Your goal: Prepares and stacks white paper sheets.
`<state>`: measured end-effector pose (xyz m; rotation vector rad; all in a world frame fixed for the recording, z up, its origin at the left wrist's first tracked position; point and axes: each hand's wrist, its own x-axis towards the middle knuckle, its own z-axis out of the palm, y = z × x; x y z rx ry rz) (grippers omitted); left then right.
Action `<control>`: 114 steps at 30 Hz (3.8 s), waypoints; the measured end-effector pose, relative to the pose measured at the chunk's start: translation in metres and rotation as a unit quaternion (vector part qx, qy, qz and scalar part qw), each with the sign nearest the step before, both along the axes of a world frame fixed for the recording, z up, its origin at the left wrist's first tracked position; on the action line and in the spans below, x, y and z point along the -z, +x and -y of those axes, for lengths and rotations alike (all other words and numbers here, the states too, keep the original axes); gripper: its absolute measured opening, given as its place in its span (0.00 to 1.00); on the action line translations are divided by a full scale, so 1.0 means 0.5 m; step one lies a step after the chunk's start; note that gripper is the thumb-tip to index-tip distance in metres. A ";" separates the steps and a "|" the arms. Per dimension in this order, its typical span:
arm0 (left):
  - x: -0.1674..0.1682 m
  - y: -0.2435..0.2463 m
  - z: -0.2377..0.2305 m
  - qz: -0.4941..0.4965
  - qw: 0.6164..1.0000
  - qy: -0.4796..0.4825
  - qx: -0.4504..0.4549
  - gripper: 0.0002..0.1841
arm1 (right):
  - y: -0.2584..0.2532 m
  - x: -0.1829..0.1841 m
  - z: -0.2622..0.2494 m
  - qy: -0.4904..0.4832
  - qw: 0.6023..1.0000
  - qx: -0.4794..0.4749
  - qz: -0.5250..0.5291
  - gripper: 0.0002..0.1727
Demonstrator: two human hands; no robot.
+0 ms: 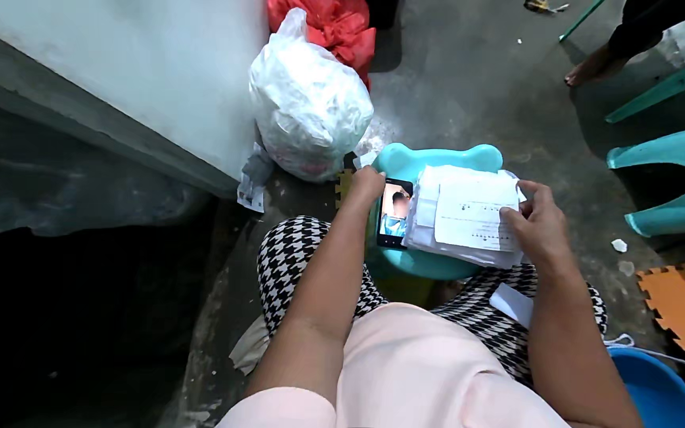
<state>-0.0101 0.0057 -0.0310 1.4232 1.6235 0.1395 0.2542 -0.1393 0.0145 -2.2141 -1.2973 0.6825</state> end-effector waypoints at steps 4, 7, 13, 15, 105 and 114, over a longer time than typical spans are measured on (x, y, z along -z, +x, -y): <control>0.028 0.016 -0.008 0.009 1.000 -0.029 -0.009 0.24 | 0.004 0.005 0.000 0.008 1.000 -0.006 -0.002 0.34; 0.051 0.021 -0.014 0.053 0.996 -0.047 -0.063 0.24 | 0.002 0.005 0.002 0.012 1.000 -0.007 -0.002 0.34; 0.061 0.021 -0.016 0.064 0.992 -0.066 -0.089 0.24 | 0.001 0.003 0.005 0.002 1.000 -0.007 -0.007 0.32; 0.062 0.017 -0.016 0.059 0.993 -0.064 -0.076 0.22 | 0.001 0.003 0.004 0.003 1.000 -0.006 -0.004 0.32; -0.015 0.214 0.250 0.009 0.857 0.359 0.368 0.28 | -0.014 0.062 -0.001 0.140 0.964 -0.159 0.158 0.30; 0.003 0.201 0.247 -0.052 0.860 0.377 0.341 0.35 | -0.017 0.114 0.008 0.112 0.966 -0.132 0.191 0.35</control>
